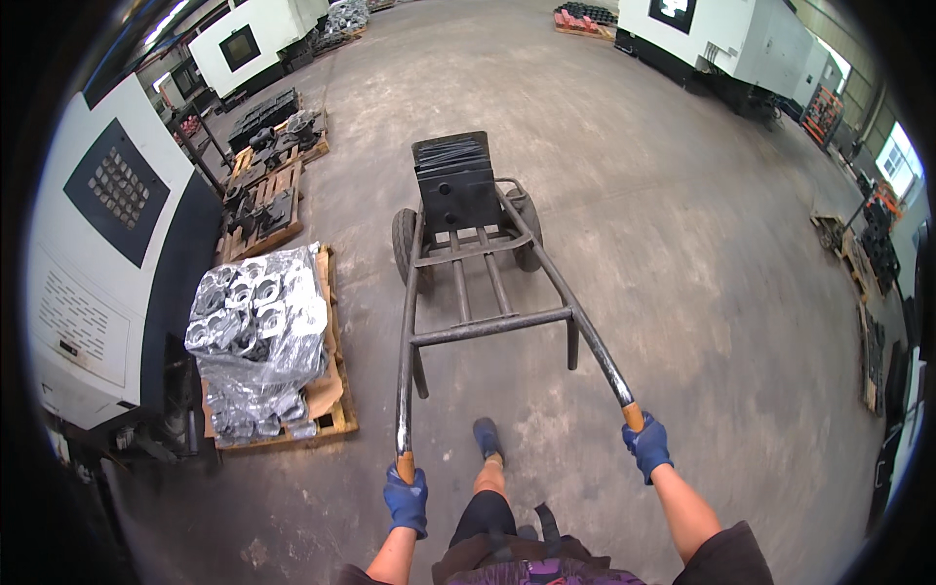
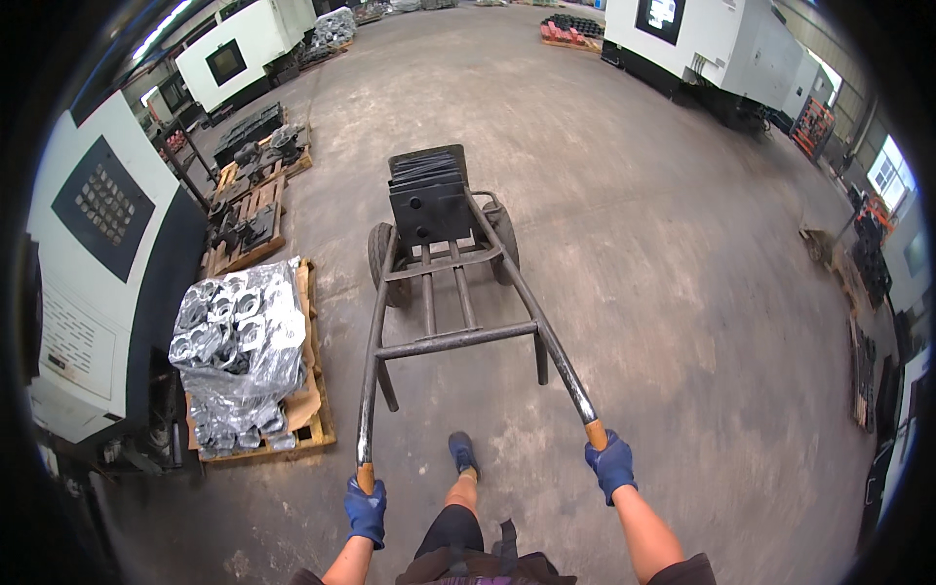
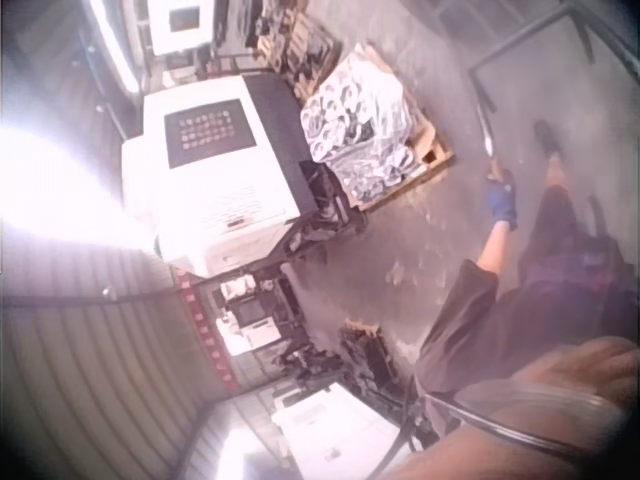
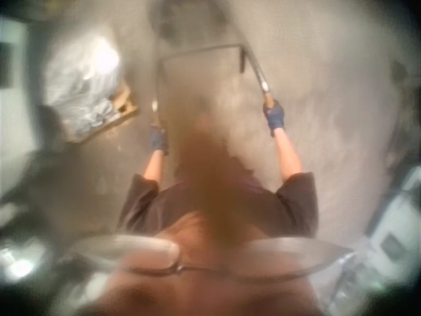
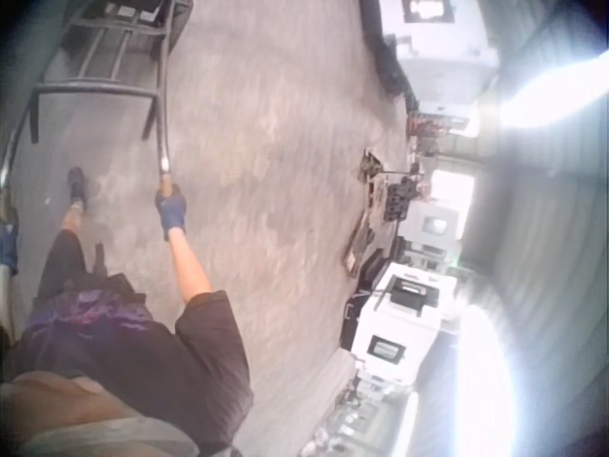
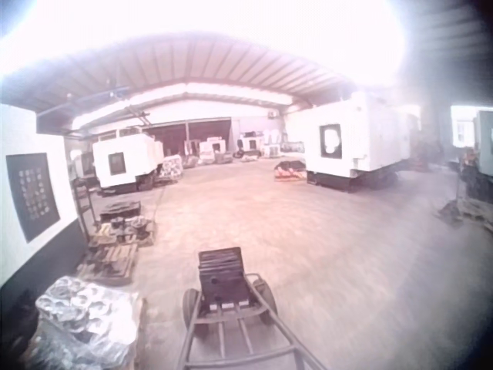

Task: The person picks up rectangular metal plates from a pallet and stacks them onto a hand truck, then pushes the loaded hand truck across a fabrication floor.

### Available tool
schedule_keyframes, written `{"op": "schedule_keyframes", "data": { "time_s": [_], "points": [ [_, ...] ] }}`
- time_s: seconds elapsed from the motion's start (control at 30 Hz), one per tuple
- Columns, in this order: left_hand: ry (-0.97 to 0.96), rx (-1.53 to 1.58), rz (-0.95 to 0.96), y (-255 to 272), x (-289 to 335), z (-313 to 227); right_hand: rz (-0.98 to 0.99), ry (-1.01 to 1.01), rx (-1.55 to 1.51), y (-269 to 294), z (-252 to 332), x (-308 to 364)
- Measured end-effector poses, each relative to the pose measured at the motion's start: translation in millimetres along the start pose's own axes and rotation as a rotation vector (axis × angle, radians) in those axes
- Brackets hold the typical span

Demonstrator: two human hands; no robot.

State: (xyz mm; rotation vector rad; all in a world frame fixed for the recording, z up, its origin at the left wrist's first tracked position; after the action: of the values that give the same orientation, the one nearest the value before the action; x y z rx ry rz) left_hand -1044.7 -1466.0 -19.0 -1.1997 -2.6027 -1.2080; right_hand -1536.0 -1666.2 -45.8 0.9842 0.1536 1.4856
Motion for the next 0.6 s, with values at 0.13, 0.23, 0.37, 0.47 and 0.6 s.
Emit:
{"op": "schedule_keyframes", "data": {
  "time_s": [0.13,0.23,0.37,0.47,0.6],
  "points": [
    [0.046,-0.132,-0.056,-11.9,-88.8,-44.2,0.062,-0.029,-0.124,-31.5,68.7,-70.6],
    [0.022,-0.085,-0.044,-32.8,-157.8,-74.2,0.025,-0.091,-0.034,-37.8,109.8,-135.9],
    [0.105,0.015,0.026,-39.4,-229.6,-177.7,0.039,-0.035,-0.044,-22.6,183.2,-227.5],
    [0.120,-0.003,0.022,-48.3,-297.8,-230.2,0.086,-0.080,-0.070,-19.8,275.7,-285.8],
    [0.074,0.000,-0.020,-87.3,-399.5,-251.4,0.082,-0.014,-0.078,-38.8,325.5,-388.1]
  ]
}}
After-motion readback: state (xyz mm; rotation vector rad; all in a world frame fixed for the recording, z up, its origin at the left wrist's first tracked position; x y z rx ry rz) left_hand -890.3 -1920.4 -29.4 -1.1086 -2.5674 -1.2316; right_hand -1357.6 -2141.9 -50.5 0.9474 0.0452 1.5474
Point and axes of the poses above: each hand's wrist, its own x-axis away from the middle knuckle, its own y-axis out of the back of the hand, z = x × y, the point moved 6 cm from there along -x, towards the middle knuckle, and after that the axes turned 9 degrees about z, right-handed, at the moved point
